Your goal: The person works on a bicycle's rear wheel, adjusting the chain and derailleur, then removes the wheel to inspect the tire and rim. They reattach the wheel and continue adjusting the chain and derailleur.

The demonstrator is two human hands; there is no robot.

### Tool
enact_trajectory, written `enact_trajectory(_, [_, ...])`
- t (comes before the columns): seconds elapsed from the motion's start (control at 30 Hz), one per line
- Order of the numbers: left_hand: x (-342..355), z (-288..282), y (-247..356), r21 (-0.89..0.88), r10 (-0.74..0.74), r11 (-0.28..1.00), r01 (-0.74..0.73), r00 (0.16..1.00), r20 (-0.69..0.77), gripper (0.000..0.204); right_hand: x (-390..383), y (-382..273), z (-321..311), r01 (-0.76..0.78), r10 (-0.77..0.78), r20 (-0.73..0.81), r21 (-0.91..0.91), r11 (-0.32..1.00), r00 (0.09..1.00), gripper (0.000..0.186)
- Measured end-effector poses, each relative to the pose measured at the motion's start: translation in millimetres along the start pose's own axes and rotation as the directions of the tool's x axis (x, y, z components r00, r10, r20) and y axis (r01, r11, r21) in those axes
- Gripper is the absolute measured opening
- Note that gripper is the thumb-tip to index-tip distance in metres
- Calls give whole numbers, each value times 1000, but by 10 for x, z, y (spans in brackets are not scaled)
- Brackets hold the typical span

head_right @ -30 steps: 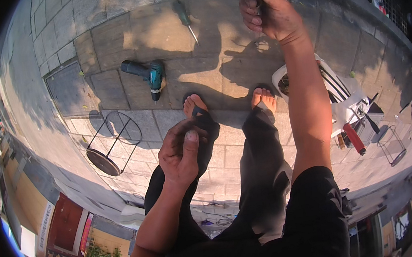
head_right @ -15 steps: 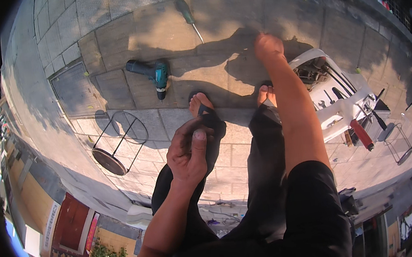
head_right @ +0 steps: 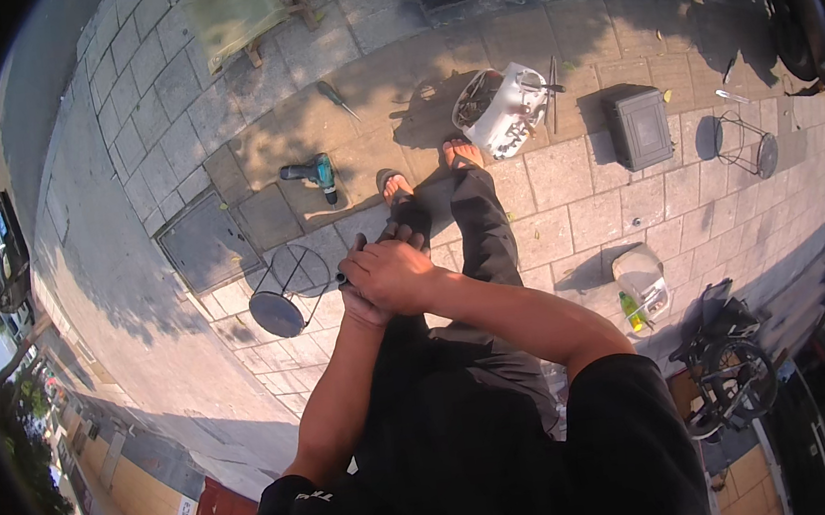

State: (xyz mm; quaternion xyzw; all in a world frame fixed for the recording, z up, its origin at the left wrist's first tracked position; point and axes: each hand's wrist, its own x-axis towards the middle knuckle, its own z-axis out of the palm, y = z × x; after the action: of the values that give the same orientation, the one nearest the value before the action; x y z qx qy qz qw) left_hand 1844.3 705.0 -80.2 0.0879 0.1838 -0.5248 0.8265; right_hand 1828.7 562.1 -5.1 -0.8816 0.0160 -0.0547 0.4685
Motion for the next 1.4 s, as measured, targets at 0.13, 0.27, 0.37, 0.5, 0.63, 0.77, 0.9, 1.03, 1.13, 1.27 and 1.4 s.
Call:
enact_trajectory(0.13, [87,1102,-23,64,-170,984,169,985,24,50,-81,-451,-849,142,-156,-110,-124,982,982,32])
enact_trajectory(0.27, [189,1979,-166,232,-292,920,315,947,-131,47,-411,-742,-1228,61,-183,-348,-332,941,920,28])
enact_trajectory(0.37, [274,2073,-298,249,-494,829,501,864,-95,44,-774,-1004,-1495,-80,-37,-353,-311,947,935,25])
enact_trajectory(0.5, [431,2095,-831,382,-608,670,637,766,-209,41,-1370,-1130,-1642,-271,72,-468,-375,886,881,24])
enact_trajectory(0.63, [521,2266,-1701,502,-680,443,743,644,-351,38,-2118,-1159,-1689,-523,215,-664,-308,795,716,23])
enact_trajectory(0.77, [591,2335,-2823,552,-769,275,787,525,-365,43,-3002,-1135,-2031,-656,249,-837,-164,736,488,22])
enact_trajectory(0.9, [492,2403,-3997,450,-844,96,888,312,-436,47,-3965,-1168,-2425,-764,292,-893,-83,639,342,20])
enact_trajectory(1.03, [411,2402,-4950,393,-875,35,919,219,-432,38,-4791,-1226,-2815,-834,345,-901,-32,550,262,18])
enact_trajectory(1.13, [398,2459,-5558,453,-861,-17,892,217,-460,35,-5279,-1150,-3051,-834,335,-918,7,552,214,18])
enact_trajectory(1.27, [544,2480,-6315,476,-814,-170,863,149,-562,36,-5785,-929,-3272,-852,306,-948,88,516,88,19])
enact_trajectory(1.4, [767,2265,-7142,426,-774,-255,868,81,-628,35,-6313,-696,-3550,-870,312,-948,211,445,-70,20])
